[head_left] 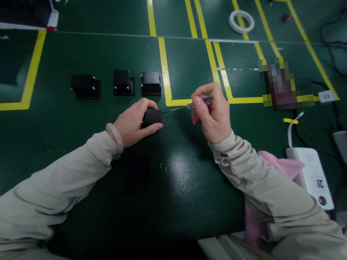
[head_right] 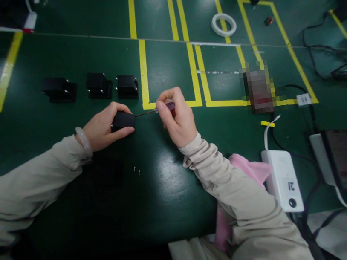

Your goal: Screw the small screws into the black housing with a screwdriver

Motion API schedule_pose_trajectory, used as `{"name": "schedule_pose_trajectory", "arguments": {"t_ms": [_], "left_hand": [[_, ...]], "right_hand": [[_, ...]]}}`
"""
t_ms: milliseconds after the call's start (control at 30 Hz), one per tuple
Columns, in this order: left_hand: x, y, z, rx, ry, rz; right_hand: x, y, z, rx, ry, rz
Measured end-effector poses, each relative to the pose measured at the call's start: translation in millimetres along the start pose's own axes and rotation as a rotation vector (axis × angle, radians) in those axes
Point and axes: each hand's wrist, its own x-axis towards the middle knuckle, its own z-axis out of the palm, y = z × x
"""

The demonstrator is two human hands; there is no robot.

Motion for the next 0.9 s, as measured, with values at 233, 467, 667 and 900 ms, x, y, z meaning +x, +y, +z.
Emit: {"name": "schedule_pose_trajectory", "arguments": {"t_ms": [233,467,667,900], "left_hand": [[-0.1,0.0,-0.1,-0.002,-0.002,0.001],[-0.1,0.4,-0.2,0.002,-0.007,-0.008],[0.2,0.9,-0.8,-0.006,-0.008,-0.007],[-0.3,0.3,-0.8,0.0,-0.012,-0.019]], "right_hand": [[0.3,0.9,0.9,0.019,0.011,-0.035],[0.4,-0.6,-0.3,-0.001,-0.004,0.0],[0.6,0.4,0.7,0.017,0.012,-0.035],[-0.1,-2.5,-0.3,-0.043,0.006,0.018]]}}
